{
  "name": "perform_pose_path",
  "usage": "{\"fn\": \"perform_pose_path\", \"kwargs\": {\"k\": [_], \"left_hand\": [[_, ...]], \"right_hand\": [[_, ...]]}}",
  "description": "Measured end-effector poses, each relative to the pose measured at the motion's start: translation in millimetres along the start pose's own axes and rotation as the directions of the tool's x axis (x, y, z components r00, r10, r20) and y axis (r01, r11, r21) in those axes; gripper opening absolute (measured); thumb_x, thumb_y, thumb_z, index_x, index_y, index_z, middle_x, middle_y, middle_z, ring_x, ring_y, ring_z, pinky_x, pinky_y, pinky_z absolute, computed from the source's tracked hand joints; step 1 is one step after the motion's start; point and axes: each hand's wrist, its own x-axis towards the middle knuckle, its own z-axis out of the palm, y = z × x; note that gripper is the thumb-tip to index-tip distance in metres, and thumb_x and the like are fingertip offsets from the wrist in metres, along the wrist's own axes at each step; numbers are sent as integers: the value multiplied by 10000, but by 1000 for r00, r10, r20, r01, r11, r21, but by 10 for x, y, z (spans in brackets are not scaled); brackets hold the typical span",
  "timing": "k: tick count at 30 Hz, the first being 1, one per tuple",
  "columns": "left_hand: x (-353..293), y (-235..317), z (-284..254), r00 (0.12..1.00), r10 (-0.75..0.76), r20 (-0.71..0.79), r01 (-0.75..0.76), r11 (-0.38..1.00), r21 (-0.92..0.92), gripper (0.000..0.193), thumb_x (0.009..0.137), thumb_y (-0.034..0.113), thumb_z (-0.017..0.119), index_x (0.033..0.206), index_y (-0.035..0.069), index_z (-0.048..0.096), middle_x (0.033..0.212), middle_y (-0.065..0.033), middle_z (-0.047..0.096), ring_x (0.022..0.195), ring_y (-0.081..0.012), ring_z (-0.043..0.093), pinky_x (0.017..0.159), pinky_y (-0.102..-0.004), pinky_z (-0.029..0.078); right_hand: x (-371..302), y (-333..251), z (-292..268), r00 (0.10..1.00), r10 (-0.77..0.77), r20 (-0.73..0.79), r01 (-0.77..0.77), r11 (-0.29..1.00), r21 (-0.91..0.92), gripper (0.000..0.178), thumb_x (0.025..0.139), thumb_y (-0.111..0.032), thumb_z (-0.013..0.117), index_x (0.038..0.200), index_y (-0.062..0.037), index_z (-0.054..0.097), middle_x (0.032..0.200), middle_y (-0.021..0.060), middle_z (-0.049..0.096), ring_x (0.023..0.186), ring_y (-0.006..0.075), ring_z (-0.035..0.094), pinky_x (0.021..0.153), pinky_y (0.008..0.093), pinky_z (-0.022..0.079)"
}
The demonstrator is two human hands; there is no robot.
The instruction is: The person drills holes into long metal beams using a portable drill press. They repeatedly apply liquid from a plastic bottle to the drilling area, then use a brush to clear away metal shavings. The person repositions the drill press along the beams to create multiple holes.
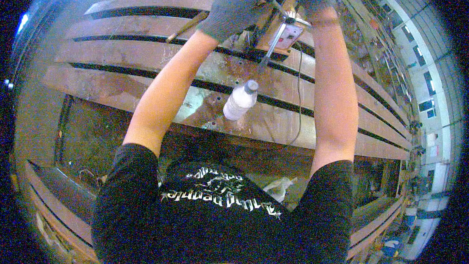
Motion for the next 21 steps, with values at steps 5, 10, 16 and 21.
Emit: {"fn": "perform_pose_path", "kwargs": {"k": [5, 10, 16, 21], "left_hand": [[-391, 203, -376, 977, -208, 47, 212, 928, -305, 328, 915, 301, 698, 1206, 149, 705, 1281, -102, 675, 998, -347, 715, 830, -442, 584], [-1497, 402, -696, 783, -448, 432, 619, 632, -466, 704, 796, 275, 864, 1412, 80, 583, 1312, -160, 665, 1120, -305, 691, 930, -404, 560], [-2286, 769, -195, 627, -408, 663, 724, 620, -303, 1082, 676, 326, 939, 1557, 48, 374, 1407, -219, 610, 1295, -383, 602, 1095, -455, 485], [-2127, 940, -179, 316, -492, 811, 924, 355, -144, 1043, 717, 422, 906, 1522, 6, 390, 1354, -225, 634, 1243, -383, 632, 1058, -462, 503]], "right_hand": [[431, 912, 438, 817, 25, 575, 31, 996, -87, 585, 995, -530, 622, 1369, -82, 647, 1297, 100, 699, 1142, 189, 651, 908, 339, 550], [344, 491, 586, 606, 224, 764, -205, 971, -123, 744, 933, -636, 643, 1424, -78, 609, 1281, 92, 697, 1107, 174, 643, 902, 323, 545], [375, 564, 613, 534, 292, 793, -123, 955, -269, 803, 910, -626, 648, 1443, -29, 577, 1213, 90, 709, 1010, 179, 647, 901, 322, 537], [372, 550, 557, 556, 257, 791, -127, 966, -225, 820, 881, -713, 642, 1301, -10, 652, 1179, 113, 697, 951, 218, 661, 836, 375, 561]]}}
